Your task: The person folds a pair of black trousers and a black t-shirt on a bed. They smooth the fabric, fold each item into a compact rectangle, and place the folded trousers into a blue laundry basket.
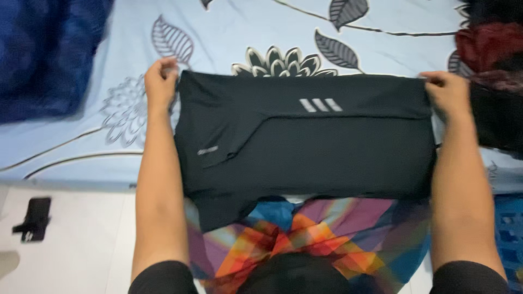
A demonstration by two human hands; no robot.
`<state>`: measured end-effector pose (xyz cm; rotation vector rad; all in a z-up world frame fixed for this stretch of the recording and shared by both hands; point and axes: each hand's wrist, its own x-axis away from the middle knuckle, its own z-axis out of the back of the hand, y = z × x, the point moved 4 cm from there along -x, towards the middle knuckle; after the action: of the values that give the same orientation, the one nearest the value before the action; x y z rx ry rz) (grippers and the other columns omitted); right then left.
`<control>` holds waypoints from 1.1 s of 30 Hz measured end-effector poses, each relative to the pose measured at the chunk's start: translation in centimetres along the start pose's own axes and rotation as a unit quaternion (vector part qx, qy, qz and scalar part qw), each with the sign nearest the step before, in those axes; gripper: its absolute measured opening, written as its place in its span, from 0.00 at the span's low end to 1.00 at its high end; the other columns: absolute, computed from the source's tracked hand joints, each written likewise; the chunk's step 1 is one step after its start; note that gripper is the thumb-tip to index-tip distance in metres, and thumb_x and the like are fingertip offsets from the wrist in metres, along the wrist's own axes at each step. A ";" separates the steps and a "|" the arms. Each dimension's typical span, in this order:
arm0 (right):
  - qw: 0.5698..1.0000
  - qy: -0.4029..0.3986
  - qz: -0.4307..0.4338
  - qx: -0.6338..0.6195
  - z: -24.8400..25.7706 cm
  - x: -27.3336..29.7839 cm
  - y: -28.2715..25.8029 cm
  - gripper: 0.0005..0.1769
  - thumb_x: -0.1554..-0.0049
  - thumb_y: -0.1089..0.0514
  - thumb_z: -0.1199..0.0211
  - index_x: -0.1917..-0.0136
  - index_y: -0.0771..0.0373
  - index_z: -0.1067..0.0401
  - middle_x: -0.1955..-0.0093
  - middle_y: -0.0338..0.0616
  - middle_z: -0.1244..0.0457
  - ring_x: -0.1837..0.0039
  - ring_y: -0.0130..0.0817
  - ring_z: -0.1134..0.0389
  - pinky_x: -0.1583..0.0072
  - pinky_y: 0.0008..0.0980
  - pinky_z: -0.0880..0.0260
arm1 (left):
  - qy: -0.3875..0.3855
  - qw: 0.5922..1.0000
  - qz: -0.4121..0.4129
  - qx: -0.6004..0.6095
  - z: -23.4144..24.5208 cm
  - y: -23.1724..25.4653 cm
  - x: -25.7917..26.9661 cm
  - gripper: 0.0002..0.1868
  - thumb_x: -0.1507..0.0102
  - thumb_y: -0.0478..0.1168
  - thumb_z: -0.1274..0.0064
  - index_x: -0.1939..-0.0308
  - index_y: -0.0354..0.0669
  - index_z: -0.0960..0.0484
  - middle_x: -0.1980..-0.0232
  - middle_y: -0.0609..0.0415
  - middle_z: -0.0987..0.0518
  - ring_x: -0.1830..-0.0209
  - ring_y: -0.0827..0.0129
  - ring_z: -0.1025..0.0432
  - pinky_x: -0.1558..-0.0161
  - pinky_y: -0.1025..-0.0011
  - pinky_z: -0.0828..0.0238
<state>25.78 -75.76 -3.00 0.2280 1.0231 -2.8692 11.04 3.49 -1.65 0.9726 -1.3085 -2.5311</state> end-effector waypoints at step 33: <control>0.957 -0.106 -0.006 0.270 -8.2 6.8 -15.7 0.47 0.39 0.29 0.56 0.17 0.58 0.56 0.14 0.53 0.65 0.16 0.53 0.63 0.25 0.62 0.60 | -0.326 0.858 0.059 -0.392 -7.4 10.2 5.2 0.41 0.35 0.70 0.65 0.20 0.64 0.48 0.16 0.45 0.59 0.15 0.47 0.67 0.25 0.36 0.72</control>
<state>17.92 -58.68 -0.67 -0.0571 0.1899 -3.0330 9.64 -9.94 0.61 -0.1442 -0.2499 -2.9457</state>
